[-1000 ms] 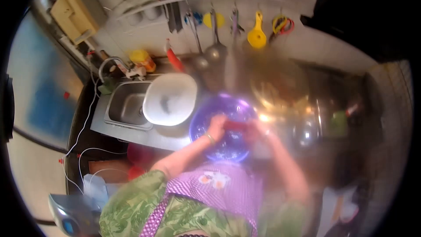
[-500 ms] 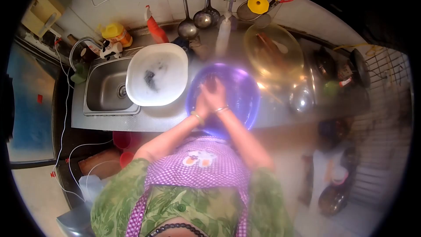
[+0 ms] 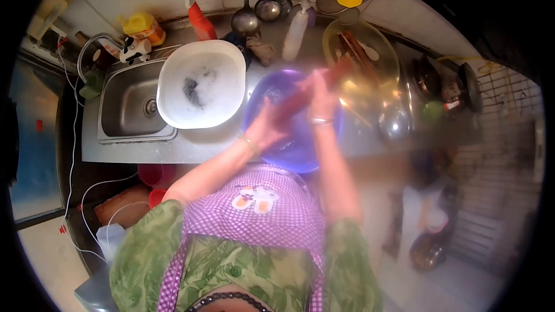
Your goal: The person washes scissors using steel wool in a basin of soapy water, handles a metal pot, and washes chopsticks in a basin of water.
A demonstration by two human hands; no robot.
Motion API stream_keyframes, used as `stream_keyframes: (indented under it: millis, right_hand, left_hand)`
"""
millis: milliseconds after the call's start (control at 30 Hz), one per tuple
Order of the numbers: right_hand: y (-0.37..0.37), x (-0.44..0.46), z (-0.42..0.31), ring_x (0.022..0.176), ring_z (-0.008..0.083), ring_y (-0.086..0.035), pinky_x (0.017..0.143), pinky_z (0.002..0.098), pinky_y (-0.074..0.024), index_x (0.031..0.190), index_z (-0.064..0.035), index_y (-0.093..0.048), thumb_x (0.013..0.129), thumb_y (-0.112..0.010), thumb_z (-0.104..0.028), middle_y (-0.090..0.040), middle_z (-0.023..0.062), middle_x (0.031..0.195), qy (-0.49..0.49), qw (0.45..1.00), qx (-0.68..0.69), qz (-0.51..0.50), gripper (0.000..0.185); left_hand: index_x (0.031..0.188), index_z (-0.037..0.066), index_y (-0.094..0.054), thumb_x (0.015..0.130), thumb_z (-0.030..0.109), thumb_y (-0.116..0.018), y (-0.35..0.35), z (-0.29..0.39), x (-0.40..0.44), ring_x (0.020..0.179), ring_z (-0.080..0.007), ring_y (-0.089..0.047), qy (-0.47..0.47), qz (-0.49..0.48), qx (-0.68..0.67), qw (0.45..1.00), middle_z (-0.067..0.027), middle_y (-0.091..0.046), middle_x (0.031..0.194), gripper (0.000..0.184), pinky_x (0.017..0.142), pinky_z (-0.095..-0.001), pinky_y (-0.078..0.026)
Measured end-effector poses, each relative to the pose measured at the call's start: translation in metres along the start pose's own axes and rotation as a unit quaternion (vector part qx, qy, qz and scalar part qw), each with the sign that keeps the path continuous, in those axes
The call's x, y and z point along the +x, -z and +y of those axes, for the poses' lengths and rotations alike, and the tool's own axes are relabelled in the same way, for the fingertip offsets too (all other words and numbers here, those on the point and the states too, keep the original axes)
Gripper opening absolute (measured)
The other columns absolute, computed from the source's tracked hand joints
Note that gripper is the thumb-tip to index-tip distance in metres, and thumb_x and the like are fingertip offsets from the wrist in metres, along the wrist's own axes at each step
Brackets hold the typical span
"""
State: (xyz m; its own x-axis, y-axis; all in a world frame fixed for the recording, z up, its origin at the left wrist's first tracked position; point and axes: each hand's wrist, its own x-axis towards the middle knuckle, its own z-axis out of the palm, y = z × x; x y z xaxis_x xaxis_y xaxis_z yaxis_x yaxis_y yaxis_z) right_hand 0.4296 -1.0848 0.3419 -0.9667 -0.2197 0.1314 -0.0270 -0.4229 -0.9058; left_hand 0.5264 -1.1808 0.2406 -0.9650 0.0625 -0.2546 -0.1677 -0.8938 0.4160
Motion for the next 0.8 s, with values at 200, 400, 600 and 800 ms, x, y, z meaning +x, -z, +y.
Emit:
stream_keyframes:
  millis: [200,400,600,800]
  right_hand:
    - [0.013,-0.014,0.015,0.071,0.0180,-0.057,0.081,0.0360,-0.0468,0.085,-0.0057,-0.057,0.082,-0.062,-0.011,-0.058,0.0064,0.077,-0.084,0.992,-0.085,-0.038,0.008]
    - [0.019,-0.018,-0.003,0.058,0.0103,-0.053,0.049,0.0227,-0.0412,0.079,-0.0054,-0.064,0.077,-0.067,-0.015,-0.060,0.0026,0.073,-0.170,0.950,-0.221,-0.138,0.010]
    - [-0.004,-0.020,-0.030,0.051,0.0058,-0.049,0.043,0.0205,-0.0365,0.079,-0.0053,-0.062,0.081,-0.064,-0.015,-0.058,0.0001,0.066,0.008,0.957,-0.287,0.026,0.010]
    - [0.046,-0.017,0.012,0.068,0.0133,-0.057,0.066,0.0301,-0.0472,0.081,-0.0015,-0.059,0.070,-0.070,-0.012,-0.060,0.0051,0.075,0.087,0.893,-0.442,-0.020,0.018]
  left_hand:
    - [0.103,-0.001,-0.046,0.097,0.030,-0.034,0.055,-0.042,0.052,0.093,-0.0255,-0.057,-0.025,0.104,-0.165,0.980,-0.0156,-0.054,0.102,0.033,0.079,-0.0402,-0.052]
    - [0.104,-0.002,-0.044,0.097,0.027,-0.031,0.041,-0.027,0.024,0.091,-0.0270,-0.057,0.033,0.124,-0.132,0.983,-0.0174,-0.054,0.102,0.033,0.079,-0.0399,-0.053]
    - [0.121,0.002,-0.043,0.096,0.033,-0.040,-0.028,0.021,-0.028,0.096,-0.0248,-0.060,0.077,0.153,0.060,0.983,-0.0147,-0.055,0.110,0.040,0.074,-0.0307,-0.052]
    - [0.101,0.004,-0.053,0.095,0.024,-0.044,0.017,0.050,-0.089,0.068,-0.0134,-0.061,-0.023,0.067,0.319,0.945,-0.0044,-0.061,0.084,0.023,0.050,-0.0214,-0.046]
